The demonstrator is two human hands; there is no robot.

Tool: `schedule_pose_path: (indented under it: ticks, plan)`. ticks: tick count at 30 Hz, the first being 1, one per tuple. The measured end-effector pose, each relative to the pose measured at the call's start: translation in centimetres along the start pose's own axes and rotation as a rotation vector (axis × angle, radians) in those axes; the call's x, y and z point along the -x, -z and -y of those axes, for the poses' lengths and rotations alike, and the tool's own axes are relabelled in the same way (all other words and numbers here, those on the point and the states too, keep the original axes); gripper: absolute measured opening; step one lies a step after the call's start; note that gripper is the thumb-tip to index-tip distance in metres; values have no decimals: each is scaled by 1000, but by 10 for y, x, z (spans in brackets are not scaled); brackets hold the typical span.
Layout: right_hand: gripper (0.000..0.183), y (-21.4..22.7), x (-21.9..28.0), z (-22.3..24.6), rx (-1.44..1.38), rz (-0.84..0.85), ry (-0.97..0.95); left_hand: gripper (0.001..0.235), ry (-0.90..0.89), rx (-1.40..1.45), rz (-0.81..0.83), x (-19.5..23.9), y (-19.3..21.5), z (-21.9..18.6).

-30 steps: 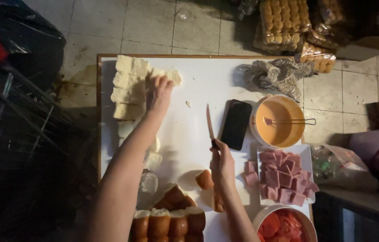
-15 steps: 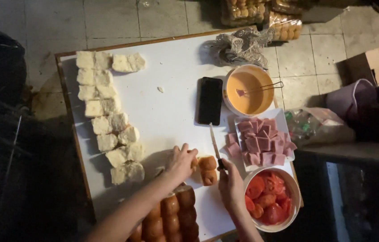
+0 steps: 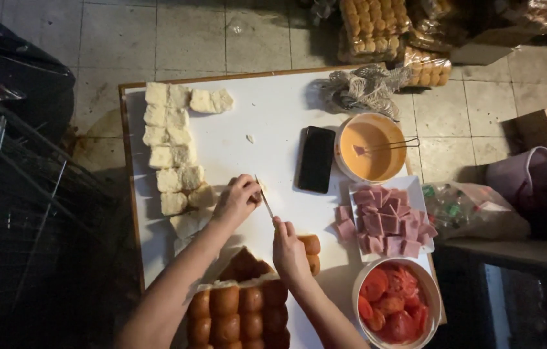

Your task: The person slices a large block of bread rolls into individual pieces using a knife, then separates a large stack of rolls and places them into smaller groups on the table.

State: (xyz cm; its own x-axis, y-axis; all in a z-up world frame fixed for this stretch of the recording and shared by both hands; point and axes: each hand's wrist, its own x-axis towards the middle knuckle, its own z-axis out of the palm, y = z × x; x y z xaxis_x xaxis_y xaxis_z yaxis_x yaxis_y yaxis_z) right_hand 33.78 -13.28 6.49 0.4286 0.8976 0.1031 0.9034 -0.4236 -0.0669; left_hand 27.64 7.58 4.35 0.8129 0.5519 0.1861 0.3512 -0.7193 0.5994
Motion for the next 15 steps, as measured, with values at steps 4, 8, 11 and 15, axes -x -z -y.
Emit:
schedule_pose_path:
  ticks: [4,8,11,15]
  plan:
    - [54,-22,-37,10,-399,128,-87,32,50,-6,42,-1,-11,9]
    - [57,-21,-52,17,-405,190,-110,32,66,70,81,-2,-14,20]
    - [61,-8,-16,8,-262,248,-58,36,71,120,72,-4,-22,34]
    - [52,-8,3,-5,-193,200,19,36,187,183,114,-6,-24,37]
